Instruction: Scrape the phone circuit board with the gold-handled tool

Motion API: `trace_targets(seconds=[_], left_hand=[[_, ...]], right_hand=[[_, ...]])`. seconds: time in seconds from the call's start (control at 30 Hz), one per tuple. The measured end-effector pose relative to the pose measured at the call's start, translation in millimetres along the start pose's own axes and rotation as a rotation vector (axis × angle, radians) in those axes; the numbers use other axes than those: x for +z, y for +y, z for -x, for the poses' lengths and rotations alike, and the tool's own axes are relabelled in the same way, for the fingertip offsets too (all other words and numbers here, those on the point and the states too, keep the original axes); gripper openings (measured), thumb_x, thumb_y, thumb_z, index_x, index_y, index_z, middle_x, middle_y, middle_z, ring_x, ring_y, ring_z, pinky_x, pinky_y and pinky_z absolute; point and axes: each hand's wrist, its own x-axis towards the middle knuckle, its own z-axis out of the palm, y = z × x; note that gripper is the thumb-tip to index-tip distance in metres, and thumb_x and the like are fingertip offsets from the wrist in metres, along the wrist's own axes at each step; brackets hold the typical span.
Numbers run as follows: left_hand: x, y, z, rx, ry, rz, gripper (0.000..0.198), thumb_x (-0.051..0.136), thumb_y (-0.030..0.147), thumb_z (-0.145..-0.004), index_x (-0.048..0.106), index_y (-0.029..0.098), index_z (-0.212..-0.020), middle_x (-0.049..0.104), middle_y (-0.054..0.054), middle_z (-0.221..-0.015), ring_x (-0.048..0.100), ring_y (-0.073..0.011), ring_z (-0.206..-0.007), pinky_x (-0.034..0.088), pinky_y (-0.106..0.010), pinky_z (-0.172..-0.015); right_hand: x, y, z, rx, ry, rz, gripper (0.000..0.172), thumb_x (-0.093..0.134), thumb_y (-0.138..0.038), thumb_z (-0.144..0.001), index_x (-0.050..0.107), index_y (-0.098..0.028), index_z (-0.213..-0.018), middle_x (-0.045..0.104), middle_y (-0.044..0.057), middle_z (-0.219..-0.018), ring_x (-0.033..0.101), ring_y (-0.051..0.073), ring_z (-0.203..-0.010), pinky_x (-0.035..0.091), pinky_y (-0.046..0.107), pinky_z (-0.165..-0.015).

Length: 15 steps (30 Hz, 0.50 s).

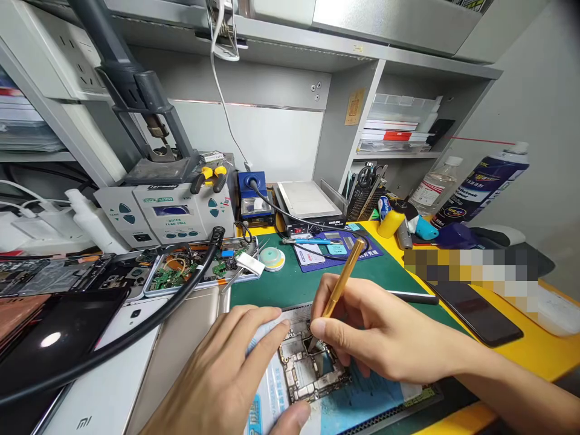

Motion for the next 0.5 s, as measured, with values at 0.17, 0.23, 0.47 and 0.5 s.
trace_targets(seconds=[0.17,0.23,0.47,0.5], left_hand=[[0.5,-1.2,1.2,0.006,-0.013,-0.004,0.055,0.067,0.041,-0.086,0.054,0.018,-0.133,0.059,-0.010,-0.130,0.059,-0.0259,-0.117,0.054,-0.036,-0.097],[1.6,-2.6,2.1,-0.005,-0.010,0.003,0.056,0.068,0.042,-0.085,0.053,0.019,-0.134,0.058,-0.010,-0.131,0.059,-0.0258,-0.117,0.055,-0.036,-0.096],[2.9,-2.0,2.4,-0.073,-0.011,0.098,0.051,0.064,0.044,-0.088,0.049,0.026,-0.134,0.052,-0.005,-0.134,0.053,-0.0213,-0.125,0.046,-0.029,-0.104],[3.0,-0.9,2.3,-0.099,-0.010,0.122,0.049,0.062,0.043,-0.089,0.048,0.027,-0.134,0.051,-0.004,-0.135,0.050,-0.0207,-0.127,0.043,-0.028,-0.106]], right_hand=[[-1.4,-1.1,-1.6,0.103,-0.015,-0.169,0.029,0.074,-0.037,-0.090,0.052,-0.019,-0.088,0.055,-0.006,-0.059,0.051,0.008,-0.048,0.044,0.014,-0.040],[-4.1,-0.1,-3.3,0.121,-0.020,-0.227,0.030,0.073,-0.039,-0.090,0.050,-0.019,-0.088,0.055,-0.006,-0.056,0.050,0.009,-0.044,0.044,0.016,-0.038],[-12.7,3.9,-9.1,0.096,-0.037,-0.303,0.027,0.071,-0.037,-0.090,0.053,-0.019,-0.083,0.056,-0.005,-0.051,0.045,0.008,-0.037,0.039,0.016,-0.033],[-12.9,3.5,-8.9,0.092,-0.038,-0.311,0.027,0.072,-0.037,-0.090,0.053,-0.019,-0.083,0.056,-0.005,-0.050,0.045,0.008,-0.037,0.039,0.016,-0.033]])
